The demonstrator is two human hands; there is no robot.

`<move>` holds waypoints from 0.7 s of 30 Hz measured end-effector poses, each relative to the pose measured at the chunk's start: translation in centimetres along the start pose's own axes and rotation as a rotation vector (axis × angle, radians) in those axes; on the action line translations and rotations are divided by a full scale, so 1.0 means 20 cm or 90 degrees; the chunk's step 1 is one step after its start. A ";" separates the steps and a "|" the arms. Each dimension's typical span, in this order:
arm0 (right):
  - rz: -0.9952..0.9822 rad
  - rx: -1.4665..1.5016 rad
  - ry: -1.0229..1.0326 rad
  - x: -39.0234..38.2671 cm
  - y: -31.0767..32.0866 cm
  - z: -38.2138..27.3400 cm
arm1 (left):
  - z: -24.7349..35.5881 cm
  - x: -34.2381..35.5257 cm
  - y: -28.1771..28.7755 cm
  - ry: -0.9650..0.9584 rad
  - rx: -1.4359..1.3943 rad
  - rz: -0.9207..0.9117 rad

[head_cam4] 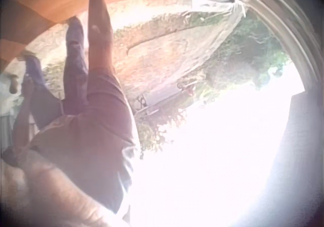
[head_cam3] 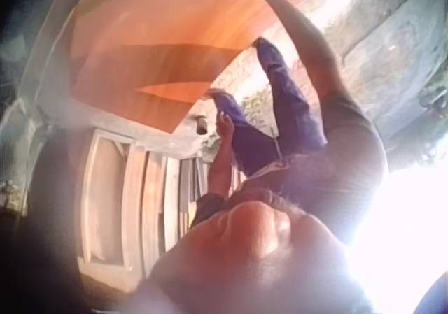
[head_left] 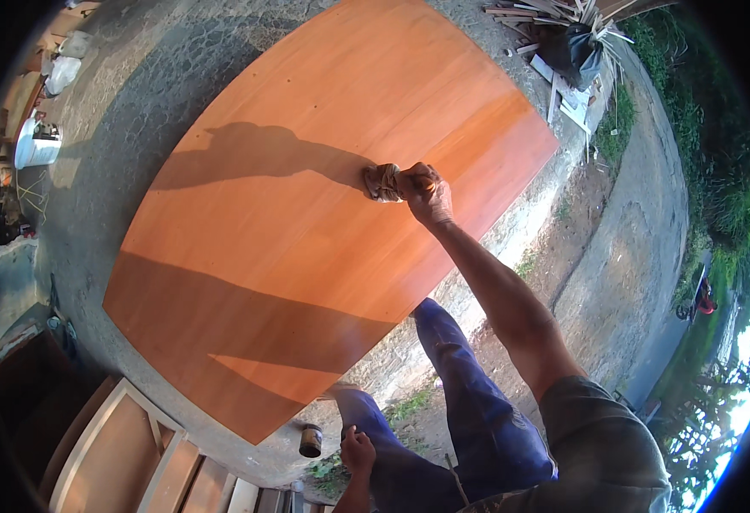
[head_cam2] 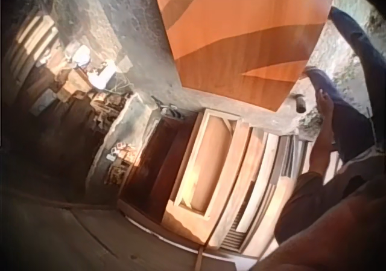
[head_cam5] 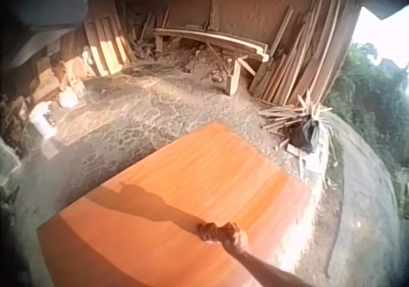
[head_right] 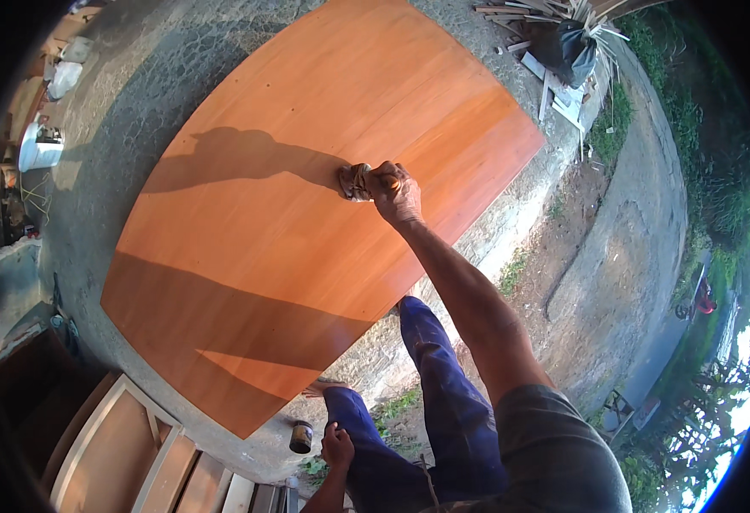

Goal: The person applies a reddish-brown finish to a large wooden board and a small wooden box using a cloth. They repeatedly dip the cloth into a can of finish and wipe the surfaces, moving between the two items.

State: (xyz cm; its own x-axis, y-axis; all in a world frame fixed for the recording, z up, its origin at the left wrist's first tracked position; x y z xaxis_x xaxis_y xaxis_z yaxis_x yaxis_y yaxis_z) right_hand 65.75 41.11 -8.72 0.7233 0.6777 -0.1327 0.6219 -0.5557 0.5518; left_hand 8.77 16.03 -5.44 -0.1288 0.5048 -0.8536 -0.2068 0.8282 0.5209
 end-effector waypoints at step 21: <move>0.099 -0.204 -0.008 1.39 1.42 0.73 | 0.48 -0.06 -0.25 -0.104 0.084 -0.045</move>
State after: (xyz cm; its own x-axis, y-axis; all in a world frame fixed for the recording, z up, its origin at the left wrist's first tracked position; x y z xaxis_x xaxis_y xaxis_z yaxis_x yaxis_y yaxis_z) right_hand 107.80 37.11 -8.78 0.8066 0.5901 -0.0354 0.3797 -0.4713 0.7960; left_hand 19.29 13.59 -7.07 0.0420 0.4686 -0.8824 -0.0796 0.8819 0.4646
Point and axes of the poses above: each hand's wrist, its own x-axis towards the middle knuckle, its own y-axis out of the back of the hand, z = x × y, the point moved 5 cm from there along x, towards the middle knuckle, and after that the axes turned 3 degrees about -z, right-handed, at the moved point
